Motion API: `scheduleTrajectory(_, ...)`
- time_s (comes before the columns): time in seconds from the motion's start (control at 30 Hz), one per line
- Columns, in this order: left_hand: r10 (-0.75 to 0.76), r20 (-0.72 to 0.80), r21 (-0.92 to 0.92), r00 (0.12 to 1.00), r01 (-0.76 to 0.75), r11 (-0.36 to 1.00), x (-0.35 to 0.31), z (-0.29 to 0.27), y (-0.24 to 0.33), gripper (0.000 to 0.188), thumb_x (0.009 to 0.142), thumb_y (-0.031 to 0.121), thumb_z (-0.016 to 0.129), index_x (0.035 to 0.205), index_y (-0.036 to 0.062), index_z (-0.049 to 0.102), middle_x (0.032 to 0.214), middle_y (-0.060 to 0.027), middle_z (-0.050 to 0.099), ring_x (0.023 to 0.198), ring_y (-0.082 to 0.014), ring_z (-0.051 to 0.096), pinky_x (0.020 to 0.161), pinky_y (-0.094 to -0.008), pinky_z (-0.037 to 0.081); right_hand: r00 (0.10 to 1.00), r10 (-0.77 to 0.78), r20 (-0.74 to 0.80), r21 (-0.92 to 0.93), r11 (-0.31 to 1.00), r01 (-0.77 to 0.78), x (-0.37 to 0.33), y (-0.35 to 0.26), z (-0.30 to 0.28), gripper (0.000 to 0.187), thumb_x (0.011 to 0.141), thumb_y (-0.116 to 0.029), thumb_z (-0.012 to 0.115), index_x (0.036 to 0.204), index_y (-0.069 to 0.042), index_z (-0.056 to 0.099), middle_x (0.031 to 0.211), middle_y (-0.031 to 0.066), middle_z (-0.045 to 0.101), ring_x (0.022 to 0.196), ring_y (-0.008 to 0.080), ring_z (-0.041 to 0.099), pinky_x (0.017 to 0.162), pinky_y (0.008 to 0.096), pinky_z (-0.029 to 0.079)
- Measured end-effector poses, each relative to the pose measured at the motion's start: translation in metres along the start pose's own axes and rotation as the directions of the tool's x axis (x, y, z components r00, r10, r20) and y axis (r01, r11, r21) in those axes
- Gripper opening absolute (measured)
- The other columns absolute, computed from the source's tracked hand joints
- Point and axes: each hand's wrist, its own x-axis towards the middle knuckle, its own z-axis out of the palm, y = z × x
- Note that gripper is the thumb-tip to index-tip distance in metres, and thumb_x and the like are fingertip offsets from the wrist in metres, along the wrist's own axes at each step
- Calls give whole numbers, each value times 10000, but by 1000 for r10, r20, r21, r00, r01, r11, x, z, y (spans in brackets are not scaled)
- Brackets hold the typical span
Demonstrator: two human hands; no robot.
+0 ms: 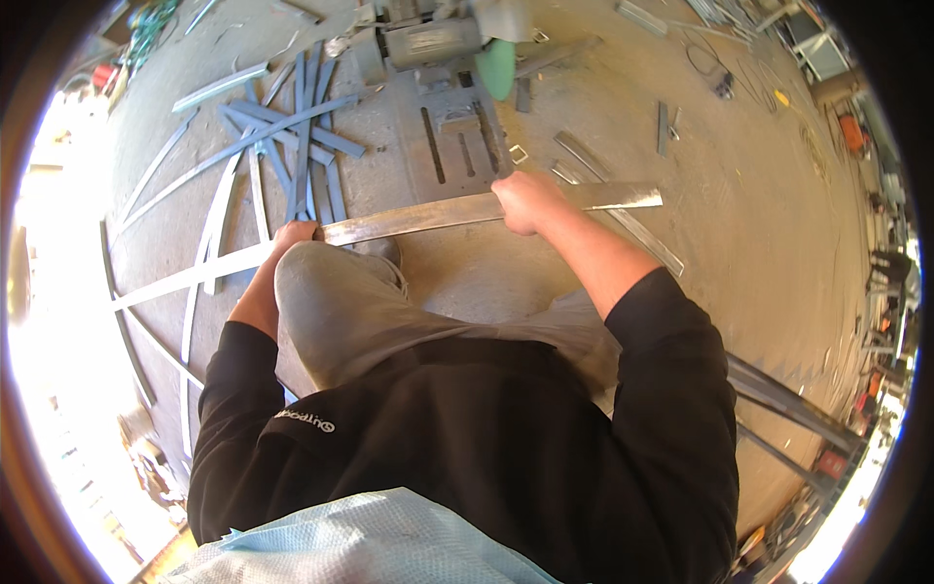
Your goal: The person measures a long metal bar with a tape measure and marks it with a pen. They then position the bar under a chop saw and cut it at the marked point. After cutting, the person picks up the cut piece and walks across the workshop floor.
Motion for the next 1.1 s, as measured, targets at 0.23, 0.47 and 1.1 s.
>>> scheduleTrajectory(0.23,-16,134,129,991,-1,992,25,3,1,325,803,423,754,990,158,780,1043,-156,781,1037,-372,733,884,-496,562,990,-77,120,15,997,76,36,23,23,164,784,-62,705,917,-48,799,961,191,781,952,365,767,820,471,623)
scheduleTrajectory(0.47,-35,206,124,978,10,992,25,-36,37,369,790,380,764,1035,104,769,1011,-181,781,1038,-388,733,962,-481,568,993,-68,93,233,971,45,56,40,26,142,799,-95,720,905,-93,814,988,130,794,970,325,772,812,444,621)
scheduleTrajectory(1.1,6,307,33,952,-17,999,-130,-157,98,274,741,147,775,977,47,677,1000,-217,732,998,-432,693,905,-522,555,988,-99,119,348,936,52,-118,32,-134,227,811,-136,685,1024,-62,658,891,114,738,849,295,754,703,442,604)
